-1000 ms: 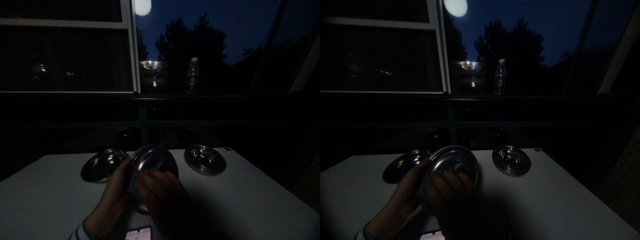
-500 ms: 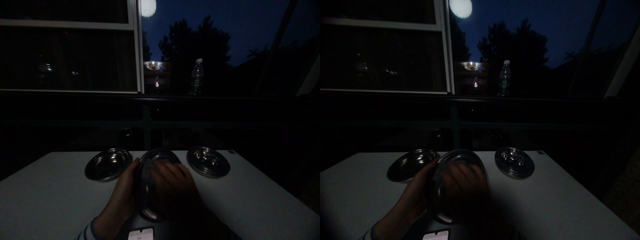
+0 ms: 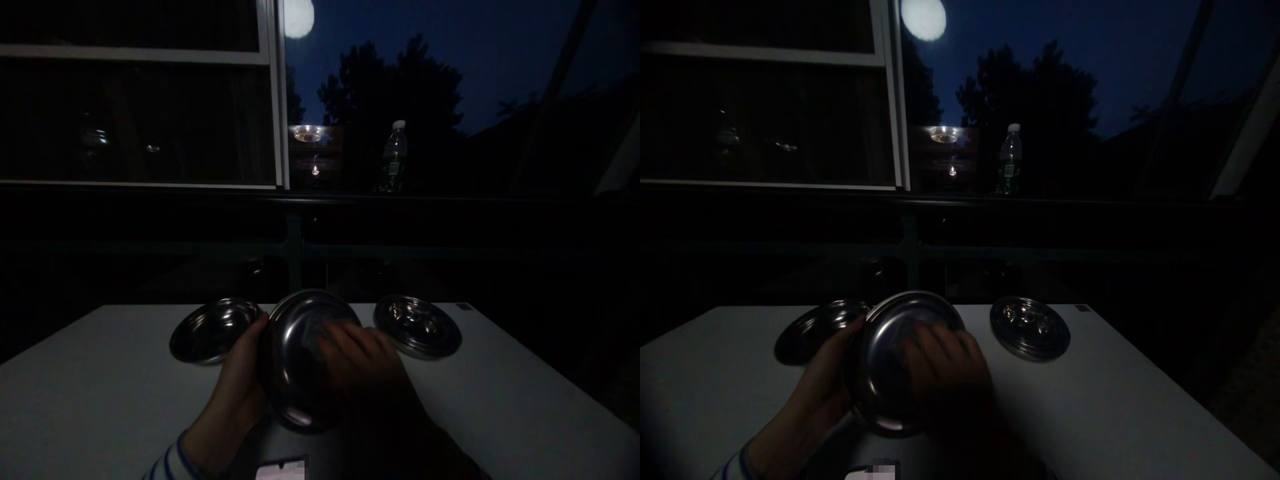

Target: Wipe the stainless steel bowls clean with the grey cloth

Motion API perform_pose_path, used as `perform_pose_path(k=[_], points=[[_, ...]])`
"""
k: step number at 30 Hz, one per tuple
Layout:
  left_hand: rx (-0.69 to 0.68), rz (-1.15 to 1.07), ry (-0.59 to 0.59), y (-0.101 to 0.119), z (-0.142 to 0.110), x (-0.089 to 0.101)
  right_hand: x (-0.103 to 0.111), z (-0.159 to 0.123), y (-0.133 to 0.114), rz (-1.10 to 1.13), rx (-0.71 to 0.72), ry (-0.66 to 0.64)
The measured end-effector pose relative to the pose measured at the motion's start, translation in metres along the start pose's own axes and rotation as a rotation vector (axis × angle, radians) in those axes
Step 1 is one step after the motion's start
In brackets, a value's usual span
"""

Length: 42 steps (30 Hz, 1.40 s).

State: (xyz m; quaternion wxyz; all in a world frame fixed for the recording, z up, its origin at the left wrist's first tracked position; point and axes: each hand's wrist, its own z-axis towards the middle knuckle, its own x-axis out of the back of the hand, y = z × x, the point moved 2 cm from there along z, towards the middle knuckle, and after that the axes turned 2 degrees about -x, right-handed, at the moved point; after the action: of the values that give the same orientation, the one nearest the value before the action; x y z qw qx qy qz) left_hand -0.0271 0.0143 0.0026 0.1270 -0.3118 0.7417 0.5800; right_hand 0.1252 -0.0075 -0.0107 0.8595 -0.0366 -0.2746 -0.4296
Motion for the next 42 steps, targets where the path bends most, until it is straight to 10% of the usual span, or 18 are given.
perform_pose_path(k=[17,42], points=[[0.065,0.019,-0.105,0.002,0.005,0.002,0.002,-0.005,-0.039,0.124,0.045,0.133],[0.050,0.047,-0.055,-0.002,0.003,0.003,0.010,0.004,-0.018,0.045,0.062,0.069]])
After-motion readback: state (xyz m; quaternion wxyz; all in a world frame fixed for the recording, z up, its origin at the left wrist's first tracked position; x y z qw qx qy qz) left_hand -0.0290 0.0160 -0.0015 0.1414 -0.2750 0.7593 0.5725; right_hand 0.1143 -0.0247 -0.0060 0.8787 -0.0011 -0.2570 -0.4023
